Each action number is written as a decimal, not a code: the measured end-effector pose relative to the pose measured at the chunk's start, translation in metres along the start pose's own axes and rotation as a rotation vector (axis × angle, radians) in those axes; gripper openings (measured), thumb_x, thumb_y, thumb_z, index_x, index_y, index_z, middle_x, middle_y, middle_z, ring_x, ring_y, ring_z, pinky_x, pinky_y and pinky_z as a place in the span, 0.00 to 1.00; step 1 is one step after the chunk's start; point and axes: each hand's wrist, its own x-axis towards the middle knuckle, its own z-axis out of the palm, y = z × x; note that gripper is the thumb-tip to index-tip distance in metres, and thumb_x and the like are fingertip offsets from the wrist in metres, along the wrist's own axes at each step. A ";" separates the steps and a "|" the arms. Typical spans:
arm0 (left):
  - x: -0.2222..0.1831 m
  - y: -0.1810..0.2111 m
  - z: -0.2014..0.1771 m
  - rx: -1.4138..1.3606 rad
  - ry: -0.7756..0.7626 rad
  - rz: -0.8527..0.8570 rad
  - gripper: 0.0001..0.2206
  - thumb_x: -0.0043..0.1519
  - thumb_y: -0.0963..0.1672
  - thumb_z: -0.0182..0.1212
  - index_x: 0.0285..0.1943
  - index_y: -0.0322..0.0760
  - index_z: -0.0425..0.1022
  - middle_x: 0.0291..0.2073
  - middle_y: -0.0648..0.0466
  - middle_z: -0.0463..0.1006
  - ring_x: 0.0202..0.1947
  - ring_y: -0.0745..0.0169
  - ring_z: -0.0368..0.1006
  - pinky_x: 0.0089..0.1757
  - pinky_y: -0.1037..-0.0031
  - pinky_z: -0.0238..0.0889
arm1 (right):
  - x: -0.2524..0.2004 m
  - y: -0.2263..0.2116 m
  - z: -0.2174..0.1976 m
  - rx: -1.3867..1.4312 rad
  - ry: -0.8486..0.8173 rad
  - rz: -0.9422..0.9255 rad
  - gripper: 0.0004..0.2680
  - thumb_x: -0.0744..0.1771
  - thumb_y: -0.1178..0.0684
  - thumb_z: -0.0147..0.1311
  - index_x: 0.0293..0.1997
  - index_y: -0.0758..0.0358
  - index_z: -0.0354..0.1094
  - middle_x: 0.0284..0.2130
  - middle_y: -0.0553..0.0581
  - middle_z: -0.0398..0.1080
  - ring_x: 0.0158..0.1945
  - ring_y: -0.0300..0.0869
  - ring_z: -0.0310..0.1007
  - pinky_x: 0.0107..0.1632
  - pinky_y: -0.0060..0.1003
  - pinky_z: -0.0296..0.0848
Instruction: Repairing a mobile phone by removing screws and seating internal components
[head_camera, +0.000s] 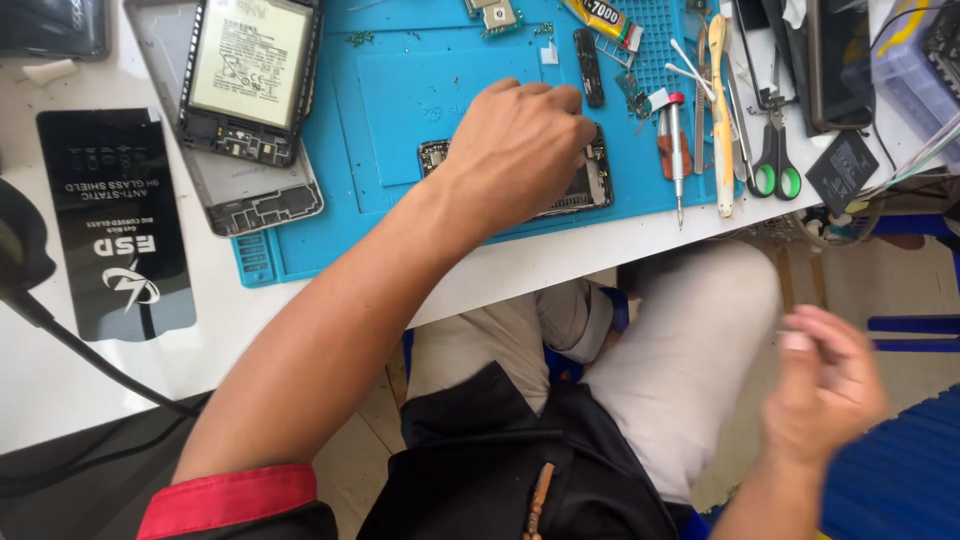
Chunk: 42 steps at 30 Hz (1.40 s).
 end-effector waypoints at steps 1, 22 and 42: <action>-0.001 0.001 -0.002 0.009 -0.001 -0.008 0.09 0.58 0.37 0.58 0.27 0.44 0.77 0.24 0.55 0.71 0.22 0.52 0.69 0.28 0.61 0.60 | -0.008 0.004 0.015 0.010 -0.005 -0.002 0.02 0.74 0.62 0.55 0.50 0.71 0.70 0.49 0.66 0.72 0.58 0.53 0.74 0.64 0.45 0.75; 0.096 0.023 0.006 0.186 -0.535 -0.437 0.09 0.51 0.38 0.58 0.19 0.42 0.67 0.18 0.49 0.74 0.19 0.37 0.69 0.23 0.58 0.56 | 0.011 0.001 0.089 -0.063 -0.300 -0.048 0.03 0.66 0.56 0.56 0.33 0.57 0.73 0.38 0.50 0.78 0.43 0.38 0.75 0.64 0.49 0.45; 0.100 0.021 -0.023 -0.012 -0.606 -0.603 0.04 0.52 0.43 0.61 0.30 0.43 0.69 0.26 0.56 0.75 0.25 0.48 0.70 0.27 0.61 0.61 | 0.011 -0.040 0.123 0.034 -0.282 0.099 0.04 0.64 0.57 0.58 0.33 0.66 0.78 0.33 0.58 0.79 0.43 0.45 0.78 0.54 0.40 0.70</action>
